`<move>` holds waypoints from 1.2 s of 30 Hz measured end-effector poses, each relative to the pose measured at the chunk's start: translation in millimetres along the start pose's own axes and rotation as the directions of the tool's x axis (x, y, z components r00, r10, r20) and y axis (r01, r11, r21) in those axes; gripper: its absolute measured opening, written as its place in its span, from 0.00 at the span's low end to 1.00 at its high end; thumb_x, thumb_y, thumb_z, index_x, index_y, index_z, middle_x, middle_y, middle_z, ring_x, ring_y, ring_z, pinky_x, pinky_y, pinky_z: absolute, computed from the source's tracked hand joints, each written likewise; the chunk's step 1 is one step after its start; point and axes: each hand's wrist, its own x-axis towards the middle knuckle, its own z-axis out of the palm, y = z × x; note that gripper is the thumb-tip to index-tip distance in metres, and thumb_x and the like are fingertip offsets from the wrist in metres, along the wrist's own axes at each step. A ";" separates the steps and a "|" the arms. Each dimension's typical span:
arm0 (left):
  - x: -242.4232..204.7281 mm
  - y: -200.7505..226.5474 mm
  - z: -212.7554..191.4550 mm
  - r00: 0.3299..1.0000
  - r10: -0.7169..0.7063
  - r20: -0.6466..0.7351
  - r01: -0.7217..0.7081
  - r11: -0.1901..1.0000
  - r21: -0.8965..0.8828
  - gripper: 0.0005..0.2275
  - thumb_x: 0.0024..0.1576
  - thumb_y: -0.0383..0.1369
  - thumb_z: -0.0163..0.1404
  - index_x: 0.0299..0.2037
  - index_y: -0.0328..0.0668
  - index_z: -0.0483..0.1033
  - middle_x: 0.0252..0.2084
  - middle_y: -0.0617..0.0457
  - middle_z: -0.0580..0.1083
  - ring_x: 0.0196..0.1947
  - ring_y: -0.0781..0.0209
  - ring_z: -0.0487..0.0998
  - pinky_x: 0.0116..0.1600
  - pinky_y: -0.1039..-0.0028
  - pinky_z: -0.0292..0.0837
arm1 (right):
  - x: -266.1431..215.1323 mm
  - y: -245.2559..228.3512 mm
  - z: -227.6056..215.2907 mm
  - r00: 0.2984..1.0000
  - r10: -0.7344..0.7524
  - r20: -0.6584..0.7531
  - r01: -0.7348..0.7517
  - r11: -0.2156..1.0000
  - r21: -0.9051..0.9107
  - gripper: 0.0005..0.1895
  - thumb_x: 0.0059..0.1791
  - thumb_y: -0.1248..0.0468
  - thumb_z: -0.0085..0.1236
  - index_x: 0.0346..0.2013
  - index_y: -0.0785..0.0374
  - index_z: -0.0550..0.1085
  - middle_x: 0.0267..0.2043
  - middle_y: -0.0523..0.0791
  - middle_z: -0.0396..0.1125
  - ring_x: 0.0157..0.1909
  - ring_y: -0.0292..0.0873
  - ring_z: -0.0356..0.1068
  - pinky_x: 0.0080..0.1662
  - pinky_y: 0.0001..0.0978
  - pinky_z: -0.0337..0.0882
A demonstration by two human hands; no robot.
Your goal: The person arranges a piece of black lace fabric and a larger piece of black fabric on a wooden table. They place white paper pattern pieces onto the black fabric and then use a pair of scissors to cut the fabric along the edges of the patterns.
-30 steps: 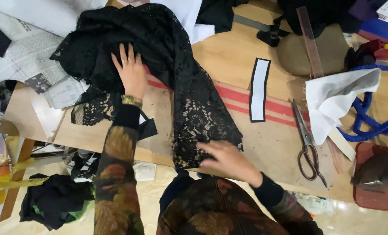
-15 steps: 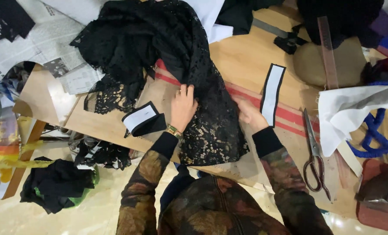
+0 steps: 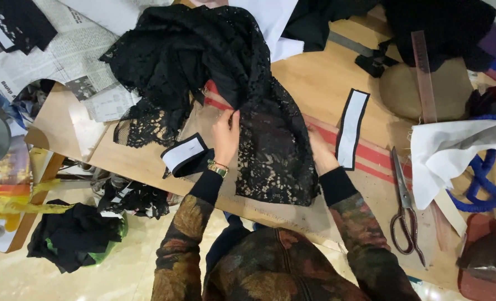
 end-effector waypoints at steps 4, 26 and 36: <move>2.4 4.9 -1.0 0.999 -0.004 -0.049 0.002 0.999 -0.048 0.10 0.69 0.32 0.44 0.41 0.36 0.76 0.30 0.43 0.75 0.30 0.49 0.80 0.34 0.70 0.71 | -64.4 -70.9 38.8 0.964 -0.263 0.025 0.264 0.964 -0.031 0.08 0.54 0.58 0.62 0.36 0.58 0.78 0.27 0.43 0.70 0.28 0.37 0.73 0.29 0.23 0.73; -10.5 28.5 17.0 0.925 0.372 -0.081 -0.303 0.848 0.434 0.21 0.64 0.28 0.50 0.67 0.42 0.64 0.71 0.38 0.57 0.69 0.39 0.58 0.67 0.43 0.56 | -106.0 -95.0 31.4 0.485 -0.873 0.050 0.403 0.173 -0.899 0.20 0.60 0.62 0.49 0.67 0.64 0.66 0.62 0.62 0.59 0.67 0.67 0.57 0.62 0.64 0.57; -92.3 -0.3 55.0 0.836 0.508 0.206 -0.536 0.677 0.505 0.26 0.68 0.49 0.39 0.74 0.51 0.58 0.78 0.53 0.53 0.77 0.54 0.50 0.78 0.50 0.33 | -154.6 -32.0 77.2 0.534 -0.687 0.493 0.441 -0.271 -0.856 0.31 0.60 0.44 0.34 0.77 0.48 0.55 0.80 0.47 0.43 0.80 0.51 0.38 0.74 0.56 0.34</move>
